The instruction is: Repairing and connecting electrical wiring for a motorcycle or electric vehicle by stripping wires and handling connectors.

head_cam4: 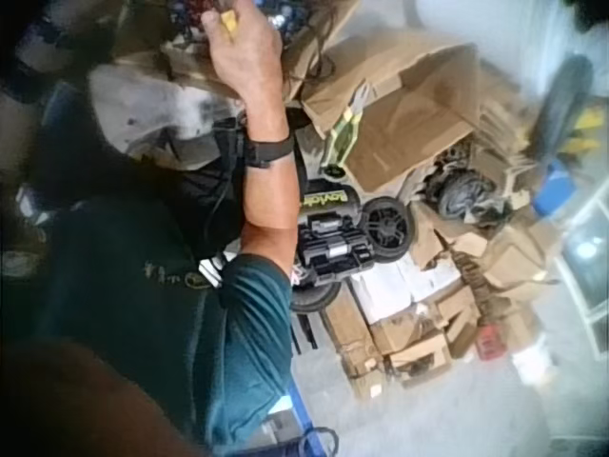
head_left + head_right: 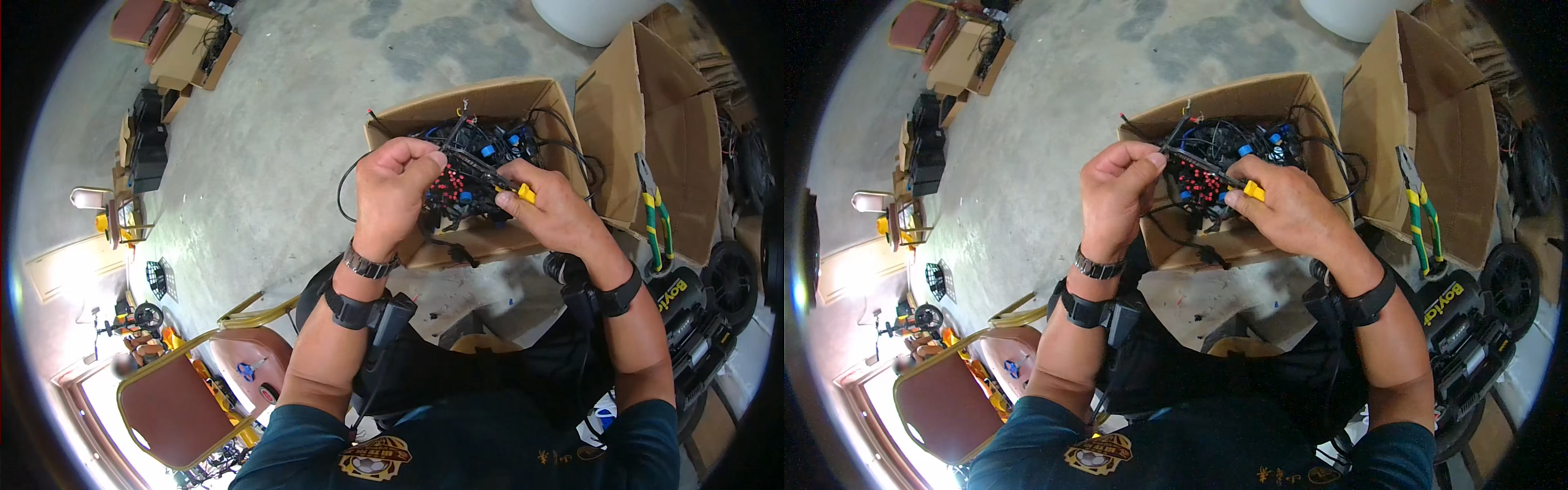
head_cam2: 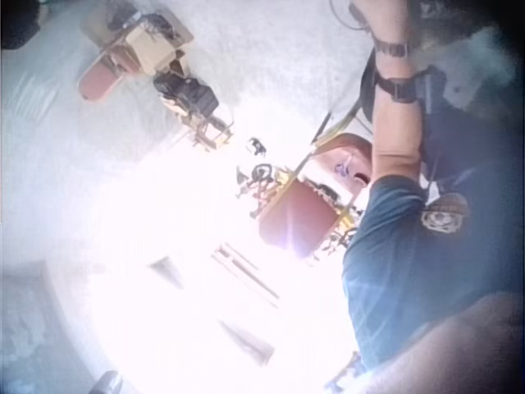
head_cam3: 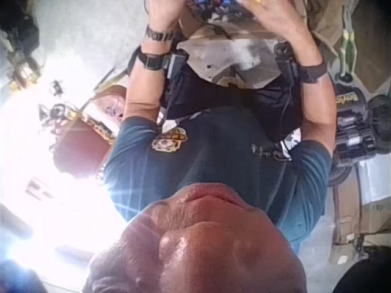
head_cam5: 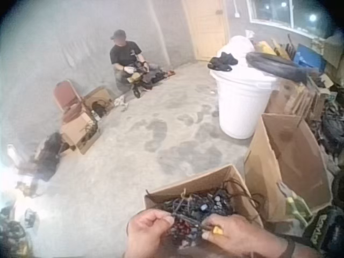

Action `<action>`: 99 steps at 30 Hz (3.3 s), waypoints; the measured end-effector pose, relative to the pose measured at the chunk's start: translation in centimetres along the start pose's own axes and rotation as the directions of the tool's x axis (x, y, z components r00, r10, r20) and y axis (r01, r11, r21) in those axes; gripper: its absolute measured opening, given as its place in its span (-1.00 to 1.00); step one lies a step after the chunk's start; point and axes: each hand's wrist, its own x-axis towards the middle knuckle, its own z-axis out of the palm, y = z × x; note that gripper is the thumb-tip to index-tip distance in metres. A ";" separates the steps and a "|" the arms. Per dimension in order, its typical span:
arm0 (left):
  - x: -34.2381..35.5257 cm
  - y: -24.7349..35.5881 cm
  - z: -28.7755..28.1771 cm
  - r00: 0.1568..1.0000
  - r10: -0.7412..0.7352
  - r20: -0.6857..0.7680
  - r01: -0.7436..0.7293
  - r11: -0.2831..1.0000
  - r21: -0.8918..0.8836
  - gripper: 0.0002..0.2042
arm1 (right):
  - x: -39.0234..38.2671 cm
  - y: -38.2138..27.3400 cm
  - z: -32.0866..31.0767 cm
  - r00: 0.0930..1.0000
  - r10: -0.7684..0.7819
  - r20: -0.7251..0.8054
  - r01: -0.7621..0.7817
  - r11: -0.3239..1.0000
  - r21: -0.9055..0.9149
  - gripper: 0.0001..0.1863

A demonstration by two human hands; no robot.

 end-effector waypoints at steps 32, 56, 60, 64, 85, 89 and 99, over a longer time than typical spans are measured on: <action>-0.1 -0.4 0.7 0.999 0.027 -0.022 -0.031 0.975 -0.220 -0.91 | -0.1 -1.1 0.1 0.996 0.017 0.087 -0.024 0.997 0.075 -0.61; -0.5 -1.2 0.9 0.927 0.057 0.371 0.206 0.749 -0.630 -0.84 | 1.8 -0.8 1.1 0.804 -0.523 -0.281 0.351 0.801 -0.485 -0.35; -0.5 -0.9 1.2 0.942 0.046 0.333 0.199 0.721 -0.664 -0.89 | 1.9 -0.9 0.8 0.800 -0.533 -0.275 0.346 0.784 -0.515 -0.36; -0.4 -1.1 1.1 0.942 0.087 0.325 0.169 0.712 -0.682 -0.91 | 1.7 -1.0 0.9 0.829 -0.494 -0.262 0.304 0.791 -0.530 -0.38; -0.3 -0.7 1.7 0.991 0.036 0.132 0.026 0.900 -0.435 -0.93 | 0.6 -1.7 0.7 0.932 -0.316 -0.179 0.240 0.906 -0.348 -0.55; -0.3 -1.1 1.0 0.967 0.103 0.234 0.023 0.876 -0.482 -0.98 | 0.4 -1.7 0.7 0.933 -0.307 -0.189 0.250 0.929 -0.273 -0.56; -1.4 0.6 1.3 0.944 0.094 0.317 -0.025 0.976 -0.215 -0.89 | 0.2 -1.1 0.2 0.950 -0.305 -0.067 0.296 0.948 -0.117 -0.51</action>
